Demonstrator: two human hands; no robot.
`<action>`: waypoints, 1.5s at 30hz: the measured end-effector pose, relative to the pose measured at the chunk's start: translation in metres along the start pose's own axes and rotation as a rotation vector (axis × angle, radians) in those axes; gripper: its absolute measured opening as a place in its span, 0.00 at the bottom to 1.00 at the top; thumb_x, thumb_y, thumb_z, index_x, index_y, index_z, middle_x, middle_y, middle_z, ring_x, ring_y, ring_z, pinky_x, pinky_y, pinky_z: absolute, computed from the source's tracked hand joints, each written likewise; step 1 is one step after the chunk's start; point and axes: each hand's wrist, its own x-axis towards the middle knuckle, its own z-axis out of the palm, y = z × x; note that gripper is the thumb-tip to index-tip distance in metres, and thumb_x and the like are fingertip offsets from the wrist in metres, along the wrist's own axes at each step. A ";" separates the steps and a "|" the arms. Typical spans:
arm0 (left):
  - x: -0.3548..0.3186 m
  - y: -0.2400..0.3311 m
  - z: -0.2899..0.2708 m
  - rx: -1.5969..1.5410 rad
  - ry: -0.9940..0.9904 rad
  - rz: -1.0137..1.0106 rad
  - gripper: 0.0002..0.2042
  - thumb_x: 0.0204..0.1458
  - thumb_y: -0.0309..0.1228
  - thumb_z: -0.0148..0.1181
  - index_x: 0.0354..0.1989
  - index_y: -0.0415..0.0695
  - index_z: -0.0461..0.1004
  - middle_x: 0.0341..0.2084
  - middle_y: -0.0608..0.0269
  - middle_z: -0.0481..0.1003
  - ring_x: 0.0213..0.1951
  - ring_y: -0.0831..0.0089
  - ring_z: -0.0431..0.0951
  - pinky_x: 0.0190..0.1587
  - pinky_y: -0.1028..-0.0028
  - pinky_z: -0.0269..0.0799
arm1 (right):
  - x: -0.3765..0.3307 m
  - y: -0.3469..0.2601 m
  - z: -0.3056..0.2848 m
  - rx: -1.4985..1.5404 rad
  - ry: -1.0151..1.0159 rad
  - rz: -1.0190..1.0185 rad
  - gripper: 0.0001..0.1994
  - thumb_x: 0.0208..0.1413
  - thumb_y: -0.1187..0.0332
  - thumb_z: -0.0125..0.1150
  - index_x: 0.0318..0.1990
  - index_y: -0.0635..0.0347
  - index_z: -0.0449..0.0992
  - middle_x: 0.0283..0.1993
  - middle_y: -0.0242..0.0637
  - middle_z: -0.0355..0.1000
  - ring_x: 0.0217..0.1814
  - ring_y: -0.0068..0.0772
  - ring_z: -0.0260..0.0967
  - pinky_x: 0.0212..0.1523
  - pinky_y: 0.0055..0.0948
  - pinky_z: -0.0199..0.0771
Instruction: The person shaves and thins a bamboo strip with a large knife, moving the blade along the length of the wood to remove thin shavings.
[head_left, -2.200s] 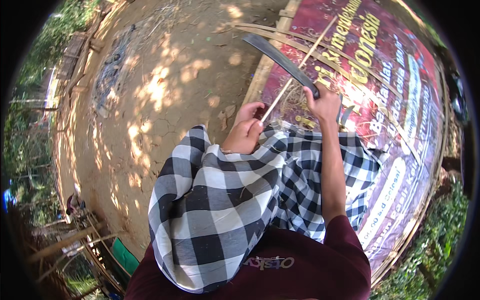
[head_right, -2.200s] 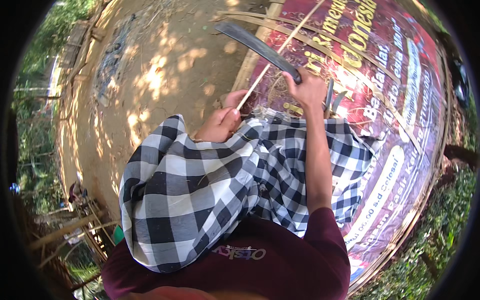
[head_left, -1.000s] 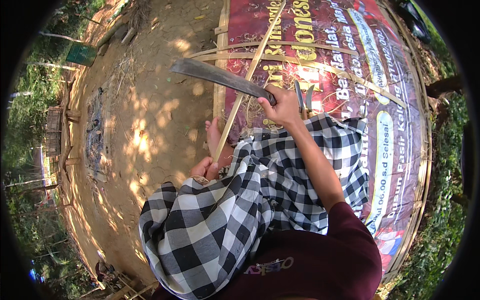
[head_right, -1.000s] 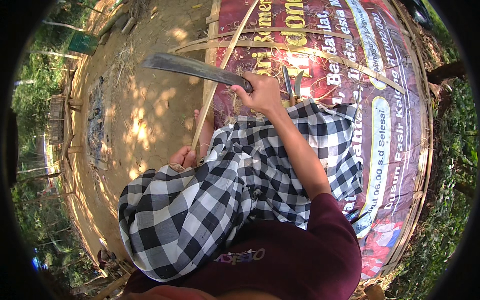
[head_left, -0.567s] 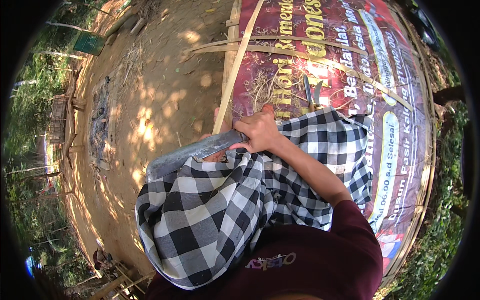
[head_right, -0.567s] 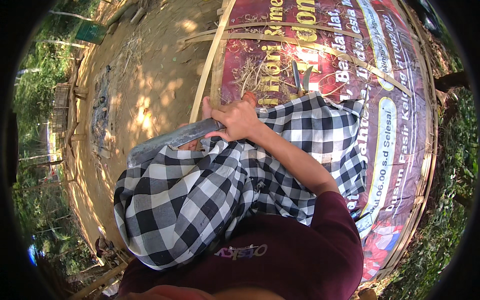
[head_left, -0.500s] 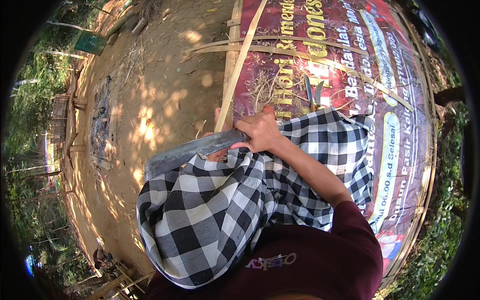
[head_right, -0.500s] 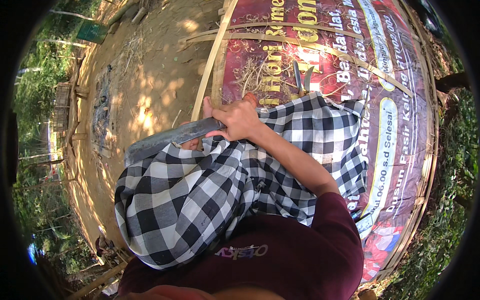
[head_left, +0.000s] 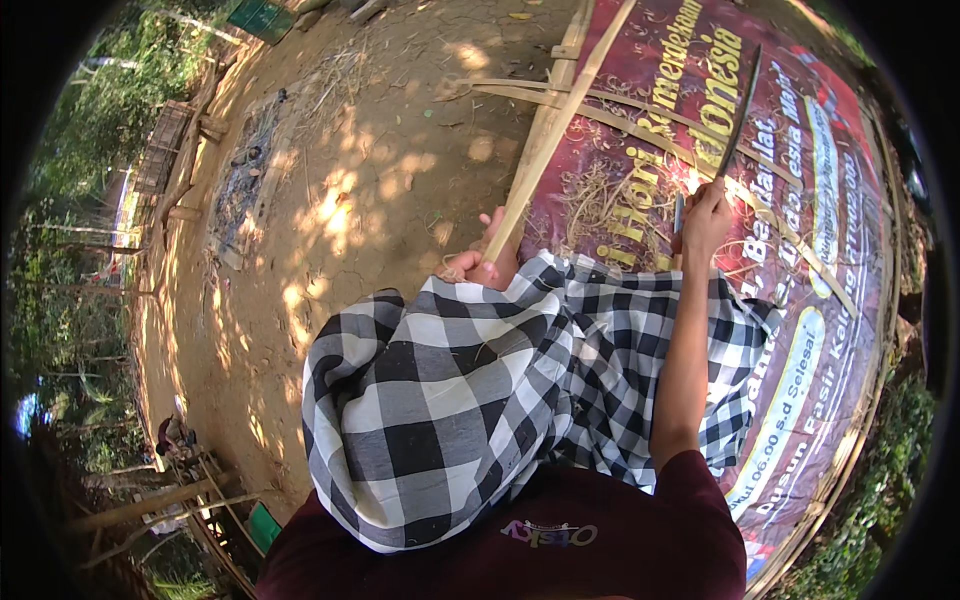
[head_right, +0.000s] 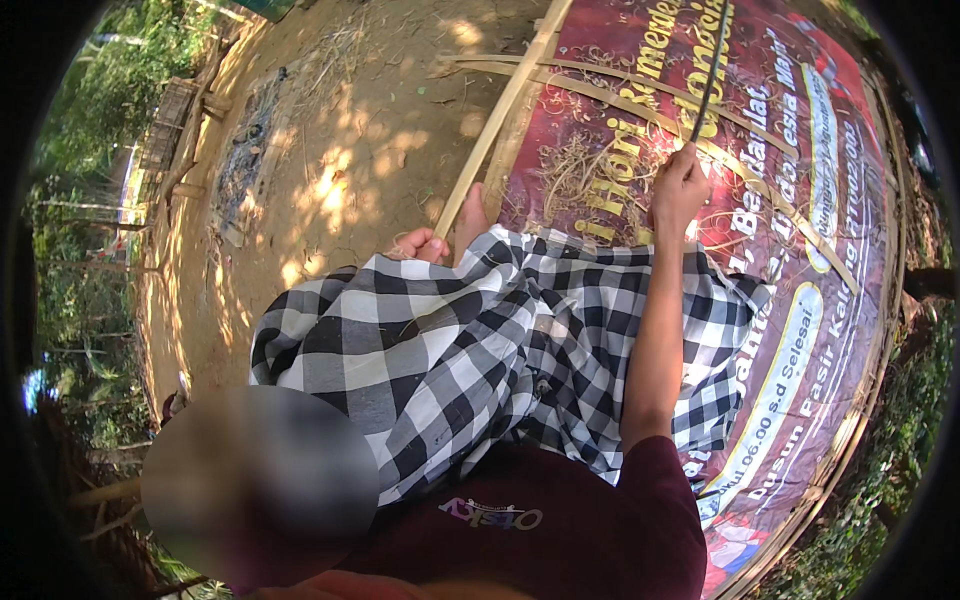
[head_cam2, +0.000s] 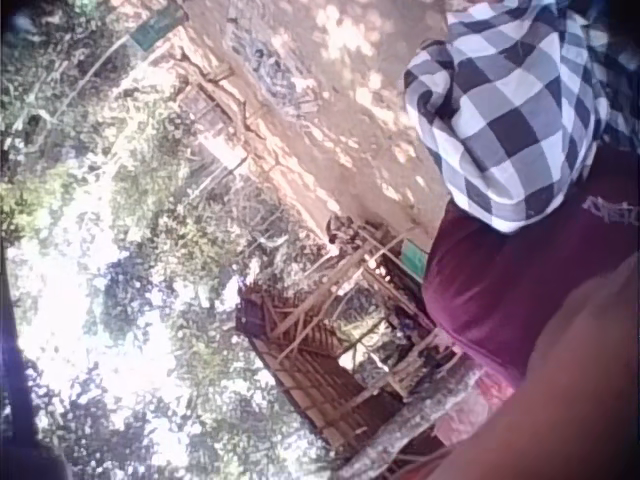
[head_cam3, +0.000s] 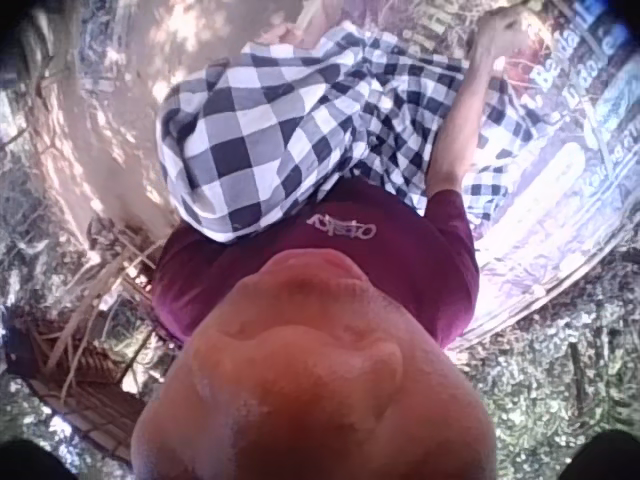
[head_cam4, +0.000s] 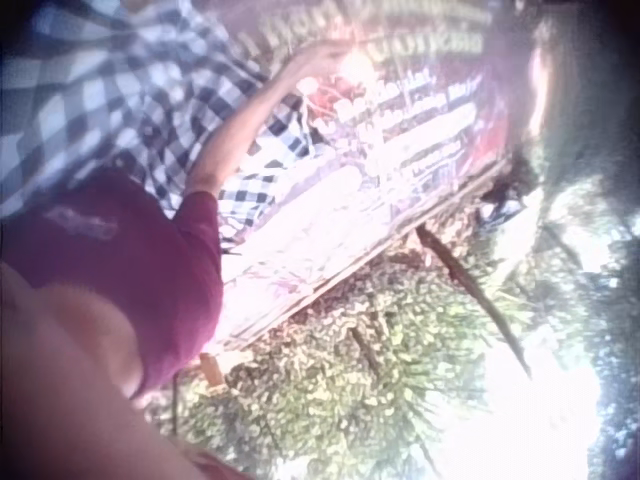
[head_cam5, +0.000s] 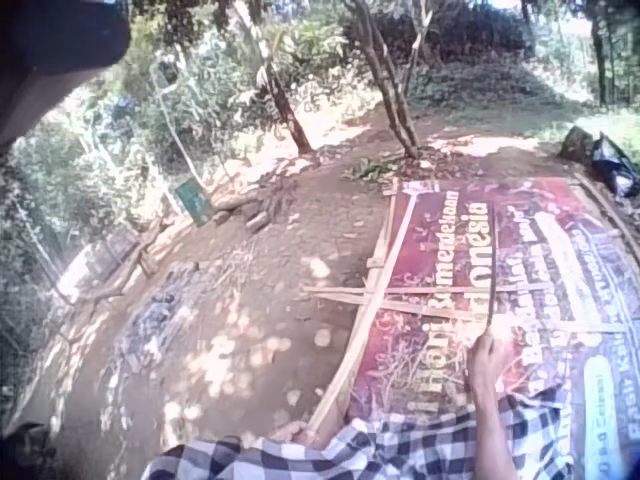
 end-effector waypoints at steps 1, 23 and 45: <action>0.010 0.001 0.002 0.012 -0.011 0.005 0.12 0.62 0.40 0.52 0.38 0.44 0.72 0.19 0.77 0.66 0.20 0.88 0.61 0.24 0.83 0.56 | -0.011 -0.005 0.003 0.152 -0.046 0.026 0.25 0.67 0.54 0.45 0.20 0.62 0.66 0.15 0.28 0.59 0.16 0.17 0.54 0.17 0.21 0.52; 0.100 0.032 -0.002 -0.394 0.121 -0.109 0.16 0.59 0.41 0.56 0.36 0.38 0.76 0.23 0.66 0.73 0.22 0.80 0.69 0.25 0.77 0.64 | -0.066 0.002 0.019 -0.246 -0.534 -0.392 0.18 0.62 0.55 0.49 0.31 0.63 0.69 0.16 0.32 0.58 0.17 0.24 0.55 0.20 0.28 0.54; 0.056 -0.013 0.032 -0.336 0.110 -0.103 0.14 0.60 0.40 0.56 0.38 0.39 0.77 0.23 0.67 0.75 0.22 0.80 0.70 0.25 0.78 0.64 | -0.080 -0.003 0.029 -0.422 -0.745 -0.601 0.19 0.59 0.53 0.55 0.38 0.64 0.72 0.24 0.50 0.71 0.25 0.57 0.69 0.25 0.46 0.63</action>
